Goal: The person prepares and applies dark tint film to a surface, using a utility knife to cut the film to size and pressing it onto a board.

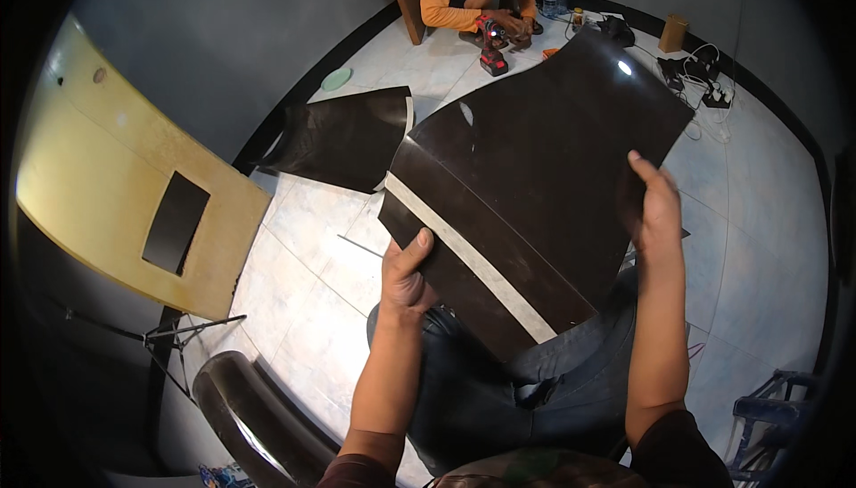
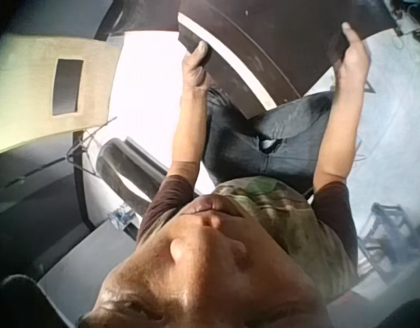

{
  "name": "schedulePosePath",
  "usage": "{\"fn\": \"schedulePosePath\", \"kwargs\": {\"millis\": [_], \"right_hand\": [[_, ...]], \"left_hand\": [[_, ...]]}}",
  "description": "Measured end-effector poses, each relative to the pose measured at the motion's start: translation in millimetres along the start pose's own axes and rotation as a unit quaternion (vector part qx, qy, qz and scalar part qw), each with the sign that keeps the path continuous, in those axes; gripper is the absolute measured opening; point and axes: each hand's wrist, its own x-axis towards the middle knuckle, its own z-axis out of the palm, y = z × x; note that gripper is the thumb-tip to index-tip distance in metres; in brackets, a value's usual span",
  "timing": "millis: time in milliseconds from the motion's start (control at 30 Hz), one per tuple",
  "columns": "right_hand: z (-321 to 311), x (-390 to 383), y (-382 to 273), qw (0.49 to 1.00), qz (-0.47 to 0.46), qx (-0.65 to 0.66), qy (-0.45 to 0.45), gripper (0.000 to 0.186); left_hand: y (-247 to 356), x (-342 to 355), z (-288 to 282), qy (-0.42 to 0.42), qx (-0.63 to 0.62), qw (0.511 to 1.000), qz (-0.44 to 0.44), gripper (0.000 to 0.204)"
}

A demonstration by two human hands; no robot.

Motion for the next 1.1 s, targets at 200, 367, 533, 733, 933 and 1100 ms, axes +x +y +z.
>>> {"fn": "schedulePosePath", "kwargs": {"millis": [200,367,533,733,933,1100], "right_hand": [[-12,-34,38,0.984,0.170,-0.018,-0.056,0.031],[-9,-71,57,0.970,0.194,-0.026,-0.142,0.042],[-20,-78,81,0.973,0.142,-0.066,-0.168,0.048],[-47,-63,72,0.964,0.162,-0.145,-0.152,0.046],[-49,-59,47,0.919,0.214,-0.289,-0.161,0.052],[-86,-35,45,0.808,-0.069,-0.581,-0.060,0.078]], "left_hand": [[-16,-7,32,0.008,0.071,0.995,0.064,0.075],[-22,-3,32,-0.034,0.138,0.989,0.037,0.071],[-28,0,53,0.085,0.304,0.940,0.128,0.102],[26,5,35,-0.044,0.581,0.788,0.200,0.146],[52,-6,37,-0.112,0.428,0.897,-0.011,0.027],[34,-10,44,-0.043,0.406,0.912,0.032,0.016]]}}
